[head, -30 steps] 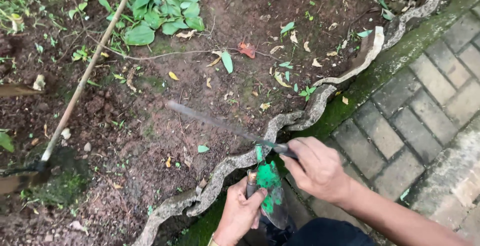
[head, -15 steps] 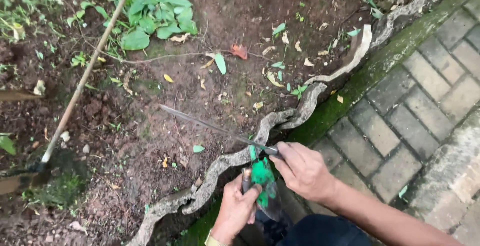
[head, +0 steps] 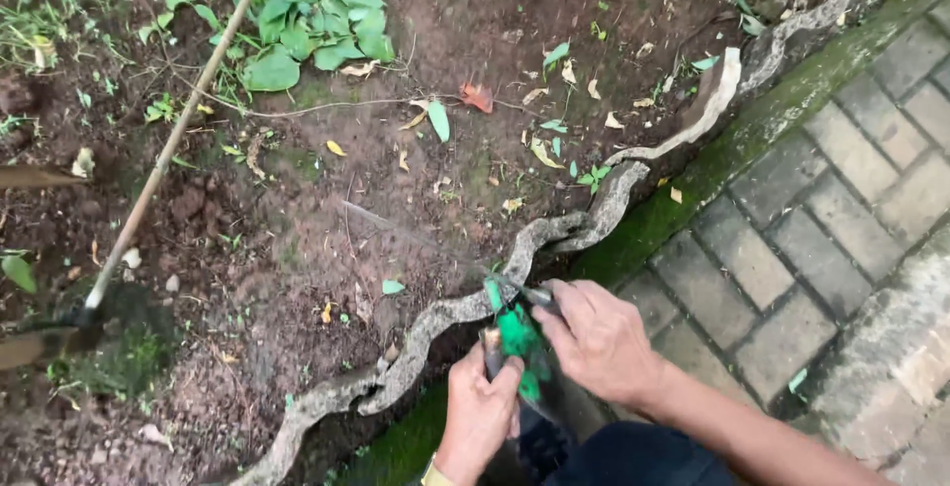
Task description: The person picks leaves from a plant in a seedling bed, then uses a knife to scrape the blade of a green hand trowel. They then work on the trowel's wooden handle, fitting and pressing a handle piece into the trowel socket by hand and checking the fit repeatedly.
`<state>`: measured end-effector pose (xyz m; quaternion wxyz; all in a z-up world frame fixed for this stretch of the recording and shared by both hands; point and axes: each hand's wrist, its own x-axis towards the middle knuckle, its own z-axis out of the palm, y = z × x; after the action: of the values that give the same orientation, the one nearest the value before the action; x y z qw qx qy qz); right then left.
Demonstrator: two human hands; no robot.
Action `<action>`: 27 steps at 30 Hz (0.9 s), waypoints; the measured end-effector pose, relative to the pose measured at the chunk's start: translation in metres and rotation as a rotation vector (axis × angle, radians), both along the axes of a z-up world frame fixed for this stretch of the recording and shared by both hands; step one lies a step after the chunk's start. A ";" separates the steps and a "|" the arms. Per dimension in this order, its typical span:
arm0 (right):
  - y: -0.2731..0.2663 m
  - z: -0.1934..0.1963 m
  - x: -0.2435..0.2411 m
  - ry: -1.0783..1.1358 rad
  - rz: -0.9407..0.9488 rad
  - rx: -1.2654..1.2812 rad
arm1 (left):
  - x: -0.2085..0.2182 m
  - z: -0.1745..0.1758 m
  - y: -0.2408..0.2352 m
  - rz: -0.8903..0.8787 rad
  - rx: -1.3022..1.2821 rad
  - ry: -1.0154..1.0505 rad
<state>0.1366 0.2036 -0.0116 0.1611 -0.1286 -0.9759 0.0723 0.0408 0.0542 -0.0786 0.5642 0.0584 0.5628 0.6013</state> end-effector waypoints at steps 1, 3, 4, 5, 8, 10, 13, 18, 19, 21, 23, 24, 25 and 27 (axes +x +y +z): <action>0.000 0.004 -0.005 0.031 -0.064 -0.064 | 0.001 -0.008 0.007 -0.003 0.023 0.010; 0.007 -0.008 0.000 -0.025 -0.148 -0.162 | 0.003 -0.002 0.014 -0.002 -0.013 0.033; 0.007 -0.015 0.003 -0.088 -0.230 -0.272 | 0.006 0.001 0.013 0.000 -0.062 0.049; 0.007 -0.006 0.000 -0.088 -0.222 -0.274 | 0.005 0.003 0.015 0.007 -0.065 0.050; 0.004 0.008 -0.002 -0.106 -0.142 -0.359 | 0.011 0.007 0.013 0.023 -0.061 0.049; 0.009 0.003 -0.003 0.027 -0.006 -0.359 | 0.010 0.010 0.018 0.062 -0.050 0.027; 0.023 -0.026 0.006 -0.069 -0.054 -0.303 | 0.014 0.007 0.021 0.073 -0.070 0.081; 0.008 -0.015 -0.002 -0.014 -0.073 -0.284 | 0.017 0.011 0.020 0.076 -0.041 0.114; 0.007 -0.015 -0.004 0.061 -0.048 -0.273 | 0.014 0.016 0.023 0.054 -0.078 0.134; 0.012 -0.023 -0.002 -0.010 -0.081 -0.270 | 0.013 0.017 0.023 0.042 -0.085 0.142; 0.014 -0.021 -0.007 -0.082 -0.109 -0.268 | 0.012 0.014 0.024 0.037 -0.093 0.149; 0.014 -0.015 -0.011 -0.056 -0.093 -0.239 | 0.011 0.009 0.025 0.050 -0.061 0.187; 0.008 -0.010 -0.010 -0.044 -0.080 -0.225 | 0.016 0.005 0.019 0.059 -0.045 0.212; 0.006 -0.025 -0.003 -0.026 -0.062 -0.225 | 0.019 0.003 0.016 0.066 -0.033 0.199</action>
<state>0.1336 0.2094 -0.0366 0.1351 -0.1770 -0.9591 0.1746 0.0602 0.0703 -0.0758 0.4861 0.0900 0.6276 0.6014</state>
